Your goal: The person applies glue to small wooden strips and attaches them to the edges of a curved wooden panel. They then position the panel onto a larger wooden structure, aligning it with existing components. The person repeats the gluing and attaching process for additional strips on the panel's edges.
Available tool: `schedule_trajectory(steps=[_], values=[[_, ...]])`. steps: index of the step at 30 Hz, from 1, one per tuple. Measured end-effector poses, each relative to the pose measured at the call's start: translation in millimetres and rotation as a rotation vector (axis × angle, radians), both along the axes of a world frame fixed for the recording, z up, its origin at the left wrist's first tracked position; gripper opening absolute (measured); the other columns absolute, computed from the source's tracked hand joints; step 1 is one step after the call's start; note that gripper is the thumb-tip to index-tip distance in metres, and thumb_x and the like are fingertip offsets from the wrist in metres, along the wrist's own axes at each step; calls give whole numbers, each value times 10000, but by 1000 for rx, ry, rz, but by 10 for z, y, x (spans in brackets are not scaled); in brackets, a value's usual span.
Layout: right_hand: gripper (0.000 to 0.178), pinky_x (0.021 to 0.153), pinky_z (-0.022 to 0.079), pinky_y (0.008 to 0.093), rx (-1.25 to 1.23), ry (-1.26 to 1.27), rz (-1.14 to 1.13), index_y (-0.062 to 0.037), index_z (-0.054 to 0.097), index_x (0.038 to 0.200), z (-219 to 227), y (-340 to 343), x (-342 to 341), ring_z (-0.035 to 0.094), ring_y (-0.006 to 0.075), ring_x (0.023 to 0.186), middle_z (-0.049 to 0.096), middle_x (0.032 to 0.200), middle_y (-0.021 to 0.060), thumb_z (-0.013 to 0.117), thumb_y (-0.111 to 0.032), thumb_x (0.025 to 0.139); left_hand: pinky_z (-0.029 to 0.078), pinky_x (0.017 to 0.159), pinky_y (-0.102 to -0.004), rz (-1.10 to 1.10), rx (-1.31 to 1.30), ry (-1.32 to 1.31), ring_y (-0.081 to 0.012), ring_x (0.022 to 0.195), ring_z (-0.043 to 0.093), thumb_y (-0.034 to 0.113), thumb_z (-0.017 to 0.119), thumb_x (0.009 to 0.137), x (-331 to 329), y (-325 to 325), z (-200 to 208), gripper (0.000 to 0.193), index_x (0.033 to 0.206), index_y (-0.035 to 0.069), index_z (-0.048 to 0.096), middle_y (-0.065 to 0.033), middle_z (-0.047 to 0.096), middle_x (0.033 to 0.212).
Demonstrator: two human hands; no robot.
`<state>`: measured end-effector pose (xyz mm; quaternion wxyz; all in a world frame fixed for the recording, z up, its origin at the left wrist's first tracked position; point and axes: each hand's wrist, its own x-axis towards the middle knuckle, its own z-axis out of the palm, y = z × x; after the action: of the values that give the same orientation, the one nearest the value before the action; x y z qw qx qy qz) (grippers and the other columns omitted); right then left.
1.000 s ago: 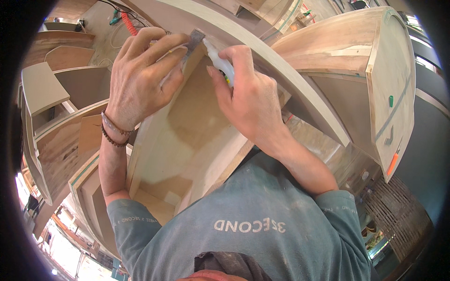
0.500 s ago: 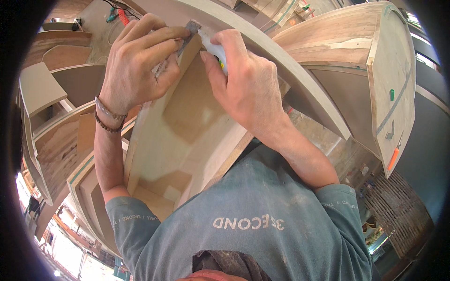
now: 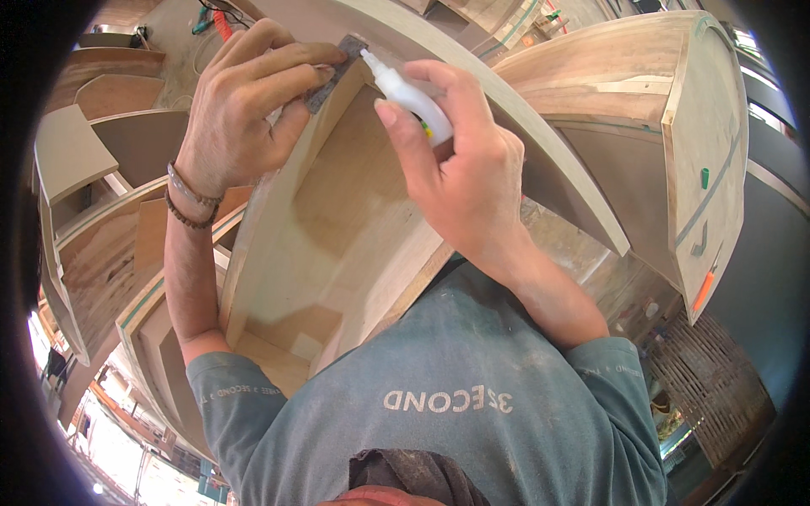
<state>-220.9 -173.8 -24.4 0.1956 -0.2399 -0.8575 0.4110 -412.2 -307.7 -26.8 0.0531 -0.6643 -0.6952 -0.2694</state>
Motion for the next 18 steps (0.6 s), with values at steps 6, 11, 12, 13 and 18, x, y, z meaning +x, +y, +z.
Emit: schedule_trajectory(steps=[6, 11, 12, 13, 18], values=[[401, 710, 537, 249, -729, -49, 72, 20, 592, 1278, 82, -79, 132, 673, 87, 888, 740, 1038, 64, 708, -258, 1014, 542, 780, -340, -94, -57, -43, -237, 852, 619, 66, 731, 793, -234, -46, 27, 160, 946, 48, 775, -49, 776, 1090], [374, 734, 535, 251, -907, -192, 217, 21, 577, 1268, 29, -212, 110, 661, 98, 889, 712, 1071, 79, 697, -232, 1020, 559, 789, -363, -226, -62, -229, -273, 848, 615, 75, 725, 712, -385, -21, 48, 210, 907, 54, 800, -47, 780, 1143], [373, 749, 544, 258, -939, -239, 240, 21, 579, 1261, 17, -227, 83, 669, 104, 916, 708, 1074, 78, 702, -234, 1017, 559, 788, -364, -252, -81, -282, -269, 848, 617, 77, 721, 709, -435, -13, 26, 205, 896, 52, 801, -50, 782, 1137], [375, 750, 551, 264, -937, -272, 251, 27, 587, 1250, 6, -249, 49, 676, 110, 916, 717, 1067, 82, 709, -233, 1010, 559, 784, -366, -263, -88, -271, -269, 848, 618, 75, 709, 710, -467, 0, 31, 193, 877, 50, 801, -54, 783, 1131], [382, 751, 570, 283, -886, -361, 318, 41, 621, 1196, -55, -313, -93, 696, 122, 908, 746, 1028, 88, 745, -247, 978, 563, 806, -372, -250, -223, -217, -298, 881, 634, 132, 777, 730, -492, 32, 133, 151, 861, 76, 826, -72, 789, 971]])
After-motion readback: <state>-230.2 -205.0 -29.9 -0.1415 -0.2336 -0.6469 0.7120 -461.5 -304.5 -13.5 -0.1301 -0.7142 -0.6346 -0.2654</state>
